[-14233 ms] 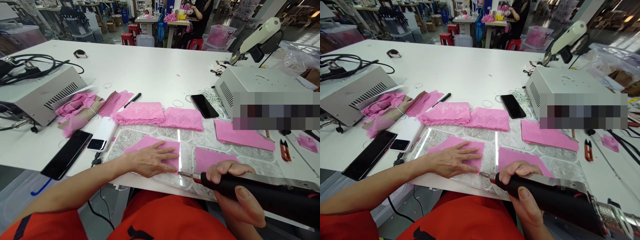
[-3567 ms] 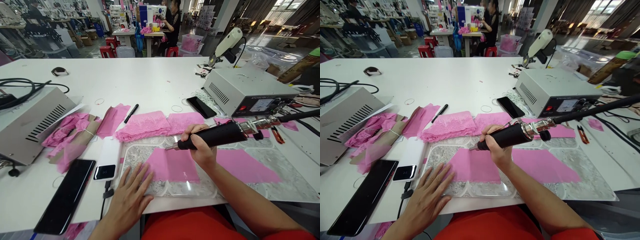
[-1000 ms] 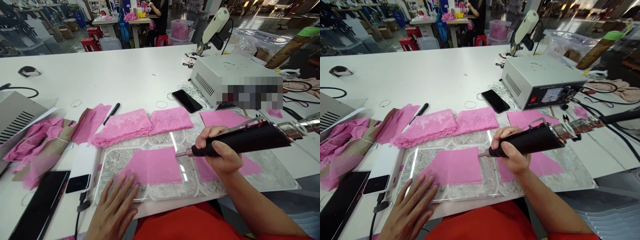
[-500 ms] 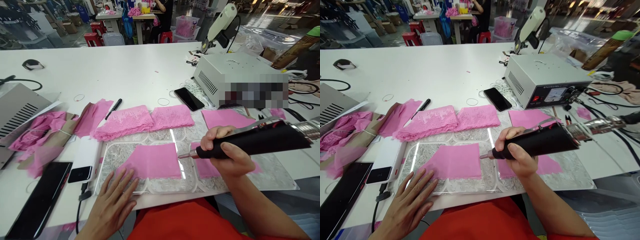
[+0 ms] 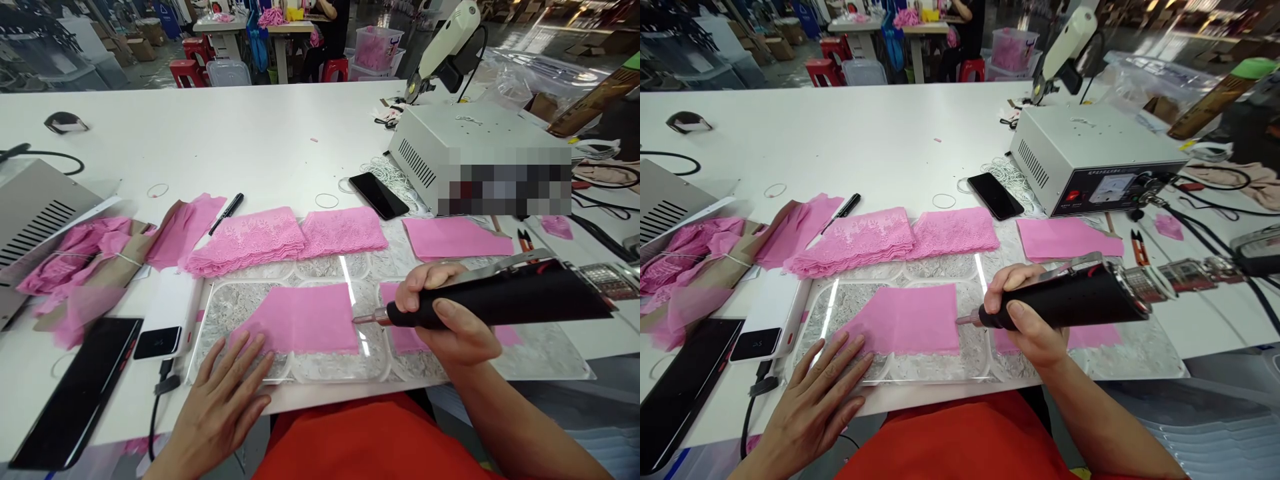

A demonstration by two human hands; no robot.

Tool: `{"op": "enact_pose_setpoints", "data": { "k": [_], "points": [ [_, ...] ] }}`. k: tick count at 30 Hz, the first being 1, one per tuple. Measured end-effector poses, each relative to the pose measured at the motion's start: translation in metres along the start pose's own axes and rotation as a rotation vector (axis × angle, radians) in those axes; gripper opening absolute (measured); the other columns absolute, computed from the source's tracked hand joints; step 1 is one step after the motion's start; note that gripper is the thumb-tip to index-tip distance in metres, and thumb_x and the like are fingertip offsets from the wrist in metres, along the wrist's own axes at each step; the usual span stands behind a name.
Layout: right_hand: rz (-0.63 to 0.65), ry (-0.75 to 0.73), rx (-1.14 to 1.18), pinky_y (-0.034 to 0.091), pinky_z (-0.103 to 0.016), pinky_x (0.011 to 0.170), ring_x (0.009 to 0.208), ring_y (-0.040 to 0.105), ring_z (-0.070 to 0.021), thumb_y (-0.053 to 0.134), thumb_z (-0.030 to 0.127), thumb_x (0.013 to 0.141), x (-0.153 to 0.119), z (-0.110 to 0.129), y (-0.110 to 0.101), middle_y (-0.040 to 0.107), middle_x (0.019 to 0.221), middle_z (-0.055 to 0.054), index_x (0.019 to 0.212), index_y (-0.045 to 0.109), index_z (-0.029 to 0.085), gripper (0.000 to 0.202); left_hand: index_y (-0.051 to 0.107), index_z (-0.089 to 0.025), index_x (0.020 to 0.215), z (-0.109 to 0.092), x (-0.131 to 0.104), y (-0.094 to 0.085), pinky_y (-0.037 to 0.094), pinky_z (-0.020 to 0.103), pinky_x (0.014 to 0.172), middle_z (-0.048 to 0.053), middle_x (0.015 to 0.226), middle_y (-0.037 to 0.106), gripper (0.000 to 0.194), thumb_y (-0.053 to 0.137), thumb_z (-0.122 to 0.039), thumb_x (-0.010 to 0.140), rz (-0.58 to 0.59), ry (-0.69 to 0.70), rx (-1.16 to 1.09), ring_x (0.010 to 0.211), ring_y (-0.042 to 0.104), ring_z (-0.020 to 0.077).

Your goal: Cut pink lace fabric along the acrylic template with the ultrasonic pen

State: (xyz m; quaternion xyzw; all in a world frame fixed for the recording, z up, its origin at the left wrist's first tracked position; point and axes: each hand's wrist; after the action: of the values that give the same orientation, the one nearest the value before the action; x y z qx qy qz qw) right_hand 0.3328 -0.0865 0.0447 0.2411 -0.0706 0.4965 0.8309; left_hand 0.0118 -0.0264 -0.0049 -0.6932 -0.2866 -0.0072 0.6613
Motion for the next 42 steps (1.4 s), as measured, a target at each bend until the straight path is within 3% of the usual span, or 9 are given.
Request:
{"op": "enact_pose_setpoints", "data": {
  "k": [7, 11, 14, 18, 22, 26, 35, 42],
  "points": [
    [0.049, 0.001, 0.050, 0.049, -0.028, 0.046, 0.053, 0.056, -0.0115, 0.067, 0.028, 0.075, 0.001, -0.002, -0.001, 0.057, 0.074, 0.000, 0.082, 0.061, 0.023, 0.010, 0.041, -0.022, 0.145, 0.007, -0.005, 0.001, 0.022, 0.048, 0.119, 0.009, 0.146, 0.046, 0.055, 0.055, -0.022, 0.091, 0.032, 0.029, 0.051, 0.141, 0.033, 0.0281],
    [-0.046, -0.044, 0.024, 0.047, -0.028, 0.045, 0.051, 0.053, -0.0112, 0.067, 0.031, 0.073, 0.009, 0.006, -0.015, 0.056, 0.073, 0.000, 0.081, 0.061, 0.023, 0.012, 0.045, -0.019, 0.142, -0.001, 0.003, -0.001, 0.023, 0.048, 0.118, 0.011, 0.142, 0.050, 0.053, 0.055, -0.015, 0.090, -0.014, 0.024, 0.002, 0.139, 0.036, 0.0287],
    [-0.150, -0.100, -0.029, 0.046, -0.029, 0.047, 0.051, 0.051, -0.0115, 0.067, 0.031, 0.071, 0.019, 0.015, -0.036, 0.055, 0.073, 0.000, 0.077, 0.061, 0.023, 0.012, 0.054, -0.016, 0.131, -0.022, 0.028, 0.003, 0.029, 0.046, 0.116, 0.012, 0.132, 0.060, 0.044, 0.057, -0.007, 0.088, -0.083, 0.035, -0.081, 0.136, 0.043, 0.0259],
    [-0.218, -0.136, -0.040, 0.047, -0.030, 0.049, 0.052, 0.051, -0.0114, 0.067, 0.028, 0.067, 0.030, 0.022, -0.058, 0.053, 0.073, 0.001, 0.074, 0.060, 0.023, 0.012, 0.061, -0.013, 0.118, -0.056, 0.078, 0.025, 0.030, 0.044, 0.115, 0.010, 0.124, 0.066, 0.030, 0.050, -0.005, 0.091, -0.127, 0.143, -0.163, 0.133, 0.046, 0.0228],
    [-0.193, -0.090, -0.016, 0.050, -0.030, 0.056, 0.057, 0.054, -0.0109, 0.064, 0.026, 0.070, 0.034, 0.016, -0.063, 0.053, 0.079, 0.001, 0.078, 0.058, 0.022, 0.011, 0.061, -0.012, 0.118, -0.078, 0.117, 0.053, 0.025, 0.044, 0.117, 0.009, 0.127, 0.064, 0.026, 0.049, -0.010, 0.094, -0.082, 0.231, -0.105, 0.132, 0.046, 0.0231],
    [-0.164, -0.082, 0.024, 0.050, -0.031, 0.056, 0.058, 0.056, -0.0114, 0.064, 0.026, 0.071, 0.033, 0.006, -0.060, 0.056, 0.081, 0.001, 0.080, 0.059, 0.022, 0.011, 0.058, -0.015, 0.124, -0.091, 0.138, 0.070, 0.028, 0.047, 0.116, 0.008, 0.132, 0.060, 0.030, 0.047, -0.021, 0.097, -0.005, 0.236, -0.061, 0.133, 0.046, 0.0250],
    [-0.121, -0.088, 0.038, 0.049, -0.030, 0.059, 0.060, 0.057, -0.0114, 0.063, 0.026, 0.075, 0.034, 0.000, -0.064, 0.056, 0.082, 0.001, 0.085, 0.060, 0.022, 0.011, 0.050, -0.019, 0.136, -0.095, 0.144, 0.085, 0.026, 0.053, 0.115, 0.008, 0.140, 0.053, 0.041, 0.045, -0.035, 0.098, 0.043, 0.165, -0.034, 0.136, 0.041, 0.0282],
    [-0.103, -0.099, 0.038, 0.050, -0.031, 0.060, 0.060, 0.058, -0.0116, 0.062, 0.025, 0.076, 0.033, -0.003, -0.061, 0.057, 0.085, 0.000, 0.086, 0.061, 0.022, 0.011, 0.050, -0.021, 0.137, -0.094, 0.143, 0.086, 0.027, 0.053, 0.113, 0.008, 0.142, 0.050, 0.043, 0.044, -0.039, 0.098, 0.079, 0.149, -0.027, 0.138, 0.038, 0.0294]
  ]
}}
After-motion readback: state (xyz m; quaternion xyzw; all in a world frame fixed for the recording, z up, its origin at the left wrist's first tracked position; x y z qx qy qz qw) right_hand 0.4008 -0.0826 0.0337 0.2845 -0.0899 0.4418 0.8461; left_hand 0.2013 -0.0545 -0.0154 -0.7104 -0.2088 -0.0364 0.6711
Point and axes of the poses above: each hand's wrist, its own x-axis towards the middle knuckle, its own y-axis out of the palm, z = x × y
